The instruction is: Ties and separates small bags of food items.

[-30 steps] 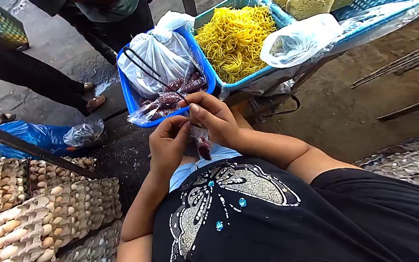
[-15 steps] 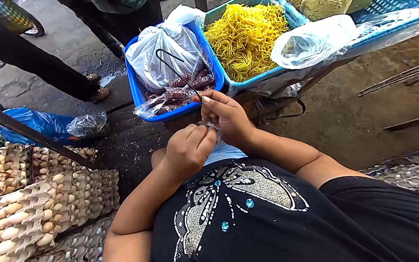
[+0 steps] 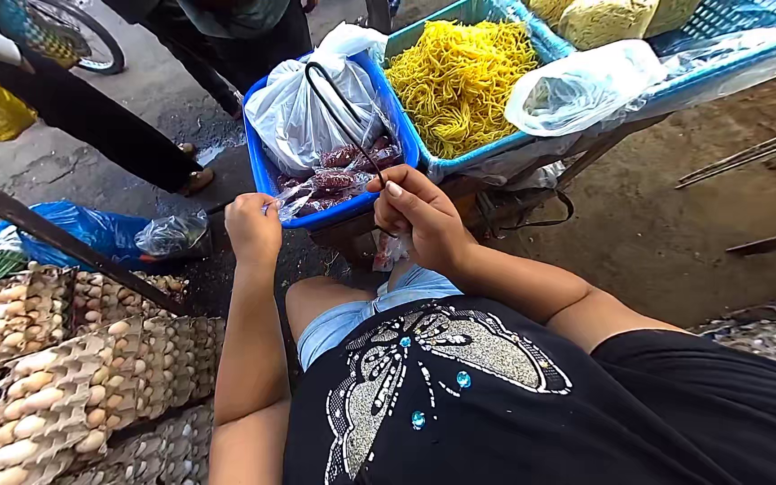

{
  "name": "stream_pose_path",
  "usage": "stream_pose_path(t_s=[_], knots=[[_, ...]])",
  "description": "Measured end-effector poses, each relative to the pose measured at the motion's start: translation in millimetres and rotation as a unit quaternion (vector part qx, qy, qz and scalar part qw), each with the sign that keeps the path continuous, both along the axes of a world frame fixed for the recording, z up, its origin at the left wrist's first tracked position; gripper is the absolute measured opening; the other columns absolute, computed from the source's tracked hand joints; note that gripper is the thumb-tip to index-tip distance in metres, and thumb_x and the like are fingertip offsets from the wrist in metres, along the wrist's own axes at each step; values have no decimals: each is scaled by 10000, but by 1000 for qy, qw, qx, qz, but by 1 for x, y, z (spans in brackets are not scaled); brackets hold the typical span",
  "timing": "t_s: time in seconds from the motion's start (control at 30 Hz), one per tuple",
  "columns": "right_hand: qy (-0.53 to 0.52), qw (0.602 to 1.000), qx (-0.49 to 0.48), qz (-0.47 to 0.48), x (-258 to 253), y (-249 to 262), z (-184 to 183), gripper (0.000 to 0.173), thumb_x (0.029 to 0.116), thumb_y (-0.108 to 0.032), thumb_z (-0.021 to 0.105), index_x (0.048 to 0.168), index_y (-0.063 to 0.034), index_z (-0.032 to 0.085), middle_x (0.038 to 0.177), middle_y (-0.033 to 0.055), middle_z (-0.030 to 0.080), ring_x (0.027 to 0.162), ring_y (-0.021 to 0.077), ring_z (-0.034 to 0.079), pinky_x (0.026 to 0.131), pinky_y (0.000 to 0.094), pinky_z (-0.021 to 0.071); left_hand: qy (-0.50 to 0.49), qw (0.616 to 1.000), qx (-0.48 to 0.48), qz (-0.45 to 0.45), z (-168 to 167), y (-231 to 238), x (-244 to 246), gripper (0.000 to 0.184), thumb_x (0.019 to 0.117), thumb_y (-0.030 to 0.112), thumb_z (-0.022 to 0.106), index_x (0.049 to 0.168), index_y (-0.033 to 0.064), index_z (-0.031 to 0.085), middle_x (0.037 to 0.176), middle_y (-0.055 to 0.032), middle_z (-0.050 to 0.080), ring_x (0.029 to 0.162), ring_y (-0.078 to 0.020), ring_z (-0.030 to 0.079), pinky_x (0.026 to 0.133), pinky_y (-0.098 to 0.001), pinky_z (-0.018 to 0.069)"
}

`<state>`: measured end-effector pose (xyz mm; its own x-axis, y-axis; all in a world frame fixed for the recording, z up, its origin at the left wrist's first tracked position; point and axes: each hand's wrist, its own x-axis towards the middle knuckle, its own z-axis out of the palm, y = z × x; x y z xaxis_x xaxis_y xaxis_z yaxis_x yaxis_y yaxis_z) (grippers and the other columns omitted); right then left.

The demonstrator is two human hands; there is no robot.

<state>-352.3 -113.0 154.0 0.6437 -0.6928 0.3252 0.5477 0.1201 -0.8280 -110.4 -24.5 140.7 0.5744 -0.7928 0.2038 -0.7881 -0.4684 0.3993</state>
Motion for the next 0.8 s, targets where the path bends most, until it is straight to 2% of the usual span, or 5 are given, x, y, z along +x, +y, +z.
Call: stream_pose_path(t_s=[0.2,0.4,0.6,0.73,0.8], knots=[[-37,998,-37,-32,-2,-2,2,238,1072,-96,394,1142,-88,621,669,-100,471,568,-5,435,551,162,397,11,944,-248,-218,35,2,-60,176,1045,108,572,1090,-41,653,1057,-138,668,978,-152,654,889,-277,546],[-14,999,-35,-6,-3,1,8,229,1072,-90,383,1126,-86,605,668,-91,482,553,-14,448,534,145,419,186,895,-291,-281,30,8,-108,138,950,59,710,1052,-17,658,941,-31,691,825,-28,663,759,-193,581],[12,999,-10,-35,0,1,6,228,1068,-68,393,1135,-50,611,728,-97,511,604,-12,461,578,154,419,236,903,-235,-272,24,14,-116,134,1004,80,637,1106,-6,655,953,-4,699,775,-5,667,693,-181,591],[63,997,-3,-48,2,-1,4,215,1069,-83,420,1139,-47,620,769,-90,537,622,-17,466,585,142,414,69,915,-235,-321,16,10,-114,114,987,50,623,1026,-25,701,941,-104,699,903,-126,673,850,-258,562],[101,993,40,-39,2,-2,4,197,1067,-97,442,1110,-59,631,737,-89,523,601,-11,457,569,146,400,-46,907,-217,-359,14,9,-113,126,965,25,602,956,-10,722,865,-131,682,860,-226,673,796,-334,566]])
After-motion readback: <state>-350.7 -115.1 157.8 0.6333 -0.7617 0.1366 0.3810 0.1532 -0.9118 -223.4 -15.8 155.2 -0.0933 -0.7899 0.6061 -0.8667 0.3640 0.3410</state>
